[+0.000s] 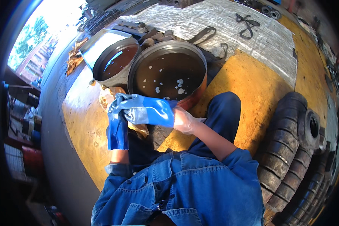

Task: The person is washing circular metal parts in a large basin of soapy water using a small brush. They pick up the parts by hand to scrub them clean within the basin.

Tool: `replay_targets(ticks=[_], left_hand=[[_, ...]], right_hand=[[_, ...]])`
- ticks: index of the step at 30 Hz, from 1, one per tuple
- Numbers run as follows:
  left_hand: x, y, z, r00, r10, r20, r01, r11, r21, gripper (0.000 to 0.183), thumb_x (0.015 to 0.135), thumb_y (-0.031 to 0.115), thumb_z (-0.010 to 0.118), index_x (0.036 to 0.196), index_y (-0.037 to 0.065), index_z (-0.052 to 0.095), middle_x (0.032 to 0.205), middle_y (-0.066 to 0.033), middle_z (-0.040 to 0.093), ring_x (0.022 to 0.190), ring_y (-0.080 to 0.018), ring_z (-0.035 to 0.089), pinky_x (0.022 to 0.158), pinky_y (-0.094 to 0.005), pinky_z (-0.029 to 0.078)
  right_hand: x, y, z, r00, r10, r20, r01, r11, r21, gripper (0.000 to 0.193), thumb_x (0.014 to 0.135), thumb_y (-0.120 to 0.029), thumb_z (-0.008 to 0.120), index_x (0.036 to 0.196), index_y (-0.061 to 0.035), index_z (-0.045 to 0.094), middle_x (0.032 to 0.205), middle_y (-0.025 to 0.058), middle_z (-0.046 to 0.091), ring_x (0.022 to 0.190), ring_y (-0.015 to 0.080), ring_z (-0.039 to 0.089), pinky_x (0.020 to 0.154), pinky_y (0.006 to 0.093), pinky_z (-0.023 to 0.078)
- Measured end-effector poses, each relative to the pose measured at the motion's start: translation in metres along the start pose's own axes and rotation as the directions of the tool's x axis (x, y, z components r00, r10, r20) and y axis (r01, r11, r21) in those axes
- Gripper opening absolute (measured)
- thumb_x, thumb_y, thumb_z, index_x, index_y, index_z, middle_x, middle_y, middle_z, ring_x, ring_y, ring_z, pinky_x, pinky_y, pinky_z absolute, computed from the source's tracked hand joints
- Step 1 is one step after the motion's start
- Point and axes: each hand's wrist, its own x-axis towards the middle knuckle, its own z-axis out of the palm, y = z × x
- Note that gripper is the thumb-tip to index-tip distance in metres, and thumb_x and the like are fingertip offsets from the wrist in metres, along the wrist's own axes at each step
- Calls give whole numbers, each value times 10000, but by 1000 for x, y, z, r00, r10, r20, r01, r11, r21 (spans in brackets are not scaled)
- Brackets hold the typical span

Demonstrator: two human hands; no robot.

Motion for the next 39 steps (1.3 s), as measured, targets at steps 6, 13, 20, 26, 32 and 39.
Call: replay_targets(ticks=[6, 13, 20, 26, 32, 39], left_hand=[[-3, 13, 29, 977, 186, 105, -209, 936, 283, 181, 945, 130, 674, 1055, -7, 714, 976, -85, 735, 870, -196, 700, 814, -300, 574], [11, -8, 52, 988, 154, -2, -135, 868, 477, 168, 953, 160, 714, 1036, 15, 718, 936, -66, 737, 857, -157, 702, 788, -288, 565], [27, -1, 44, 990, -69, 120, 33, 959, 281, 297, 1026, 305, 661, 1048, 16, 727, 938, -63, 749, 851, -128, 700, 798, -272, 568], [70, -47, 19, 954, -243, 174, 189, 942, 278, 315, 1013, 336, 682, 1109, 40, 729, 1016, -69, 741, 917, -139, 697, 830, -272, 565], [75, -40, -16, 885, -187, 426, 120, 976, 180, 226, 1005, 127, 648, 1215, 57, 692, 1226, -88, 701, 1151, -199, 656, 1023, -346, 519], [141, -26, -36, 991, -105, 78, 58, 890, 452, 297, 944, 236, 760, 1159, 34, 731, 1018, -57, 744, 966, -152, 692, 784, -295, 548]], right_hand=[[32, 24, 21, 978, 207, 1, -134, 629, 766, 319, 1066, -98, 455, 1341, -43, 607, 1416, 181, 602, 1294, 337, 597, 1139, 489, 461], [61, -23, 9, 999, 41, 31, -51, 838, 544, 501, 1045, -158, 567, 1510, -19, 445, 1447, 177, 573, 1356, 298, 550, 1193, 434, 402], [128, -2, 31, 996, 24, 86, -65, 853, 518, 583, 1025, -186, 615, 1538, -21, 395, 1435, 149, 581, 1355, 265, 542, 1181, 410, 409], [161, 15, 25, 1000, 27, 12, -29, 931, 363, 660, 1007, -211, 657, 1561, -22, 353, 1424, 125, 588, 1353, 237, 535, 1171, 388, 414], [186, -3, 46, 964, 256, -68, -158, 762, 628, 604, 1004, -237, 684, 1527, -40, 454, 1397, 141, 606, 1253, 230, 613, 1088, 368, 496], [268, -23, -14, 956, 285, 74, -294, 921, 255, 392, 1001, -191, 686, 1358, -36, 644, 1114, 78, 747, 1015, 168, 708, 876, 311, 580]])
